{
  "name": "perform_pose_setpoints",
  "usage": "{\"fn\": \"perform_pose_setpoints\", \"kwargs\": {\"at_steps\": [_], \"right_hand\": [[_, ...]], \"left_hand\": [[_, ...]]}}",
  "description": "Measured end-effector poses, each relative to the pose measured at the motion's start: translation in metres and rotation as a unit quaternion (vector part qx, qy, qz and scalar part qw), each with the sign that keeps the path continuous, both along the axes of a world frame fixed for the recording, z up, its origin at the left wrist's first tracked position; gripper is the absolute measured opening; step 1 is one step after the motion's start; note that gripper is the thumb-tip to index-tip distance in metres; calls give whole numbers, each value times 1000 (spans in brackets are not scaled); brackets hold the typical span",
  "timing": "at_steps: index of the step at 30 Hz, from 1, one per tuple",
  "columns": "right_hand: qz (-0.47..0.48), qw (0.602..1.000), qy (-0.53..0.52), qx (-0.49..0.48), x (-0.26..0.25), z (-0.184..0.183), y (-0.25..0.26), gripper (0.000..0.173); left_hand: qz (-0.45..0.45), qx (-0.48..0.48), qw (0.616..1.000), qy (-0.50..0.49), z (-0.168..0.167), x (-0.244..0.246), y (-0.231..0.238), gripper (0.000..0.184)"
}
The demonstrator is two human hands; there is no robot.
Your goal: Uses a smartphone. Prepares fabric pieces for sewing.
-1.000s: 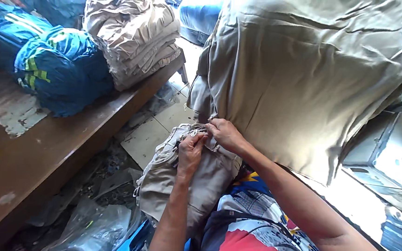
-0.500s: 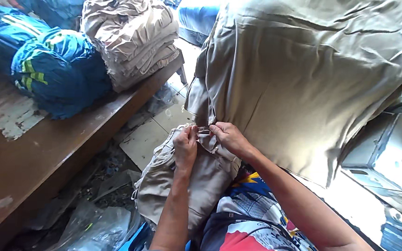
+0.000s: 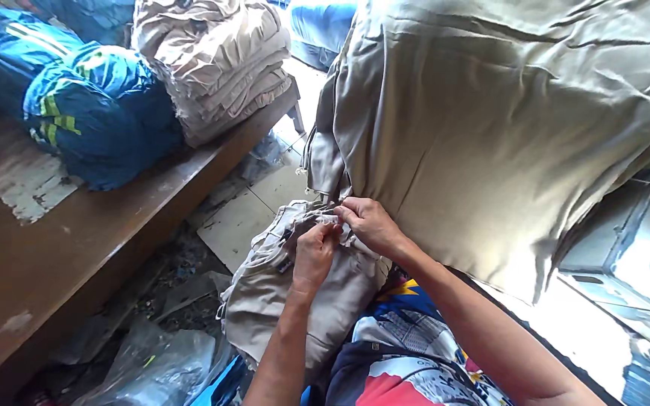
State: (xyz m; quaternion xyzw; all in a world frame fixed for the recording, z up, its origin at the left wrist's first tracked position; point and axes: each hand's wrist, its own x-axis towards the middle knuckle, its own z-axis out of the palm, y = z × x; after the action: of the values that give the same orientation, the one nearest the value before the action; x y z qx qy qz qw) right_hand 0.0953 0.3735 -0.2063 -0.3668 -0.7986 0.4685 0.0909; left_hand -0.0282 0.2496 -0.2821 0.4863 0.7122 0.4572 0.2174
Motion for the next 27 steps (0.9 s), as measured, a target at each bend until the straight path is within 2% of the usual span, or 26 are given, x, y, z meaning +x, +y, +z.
{"fn": "perform_pose_setpoints", "kwargs": {"at_steps": [2, 4, 6, 8, 12, 14, 18, 21, 27], "right_hand": [[2, 1000, 5, 25, 6, 7, -2, 37], [5, 999, 7, 35, 11, 14, -2, 39], [4, 999, 10, 41, 14, 16, 2, 39], [4, 999, 20, 41, 14, 12, 8, 40], [9, 999, 33, 21, 13, 6, 17, 40], [10, 999, 43, 3, 13, 4, 19, 41], [11, 997, 63, -51, 17, 5, 24, 42], [13, 995, 69, -65, 15, 5, 23, 42], [10, 996, 79, -47, 9, 7, 19, 38]], "left_hand": [[-3, -104, 995, 7, -1, -22, 3, 24], [65, -136, 989, 1, 5, -46, 10, 35], [160, -84, 983, -27, 11, -65, 26, 38], [195, -28, 976, -92, 14, -83, 51, 43], [124, -1, 946, -298, 1, -104, 107, 65], [79, 24, 933, -351, -7, -105, 121, 66], [45, 67, 939, -333, -12, -94, 104, 34], [50, 60, 962, -262, -7, -81, 64, 26], [55, 65, 979, -186, 8, -83, 29, 19]]}}
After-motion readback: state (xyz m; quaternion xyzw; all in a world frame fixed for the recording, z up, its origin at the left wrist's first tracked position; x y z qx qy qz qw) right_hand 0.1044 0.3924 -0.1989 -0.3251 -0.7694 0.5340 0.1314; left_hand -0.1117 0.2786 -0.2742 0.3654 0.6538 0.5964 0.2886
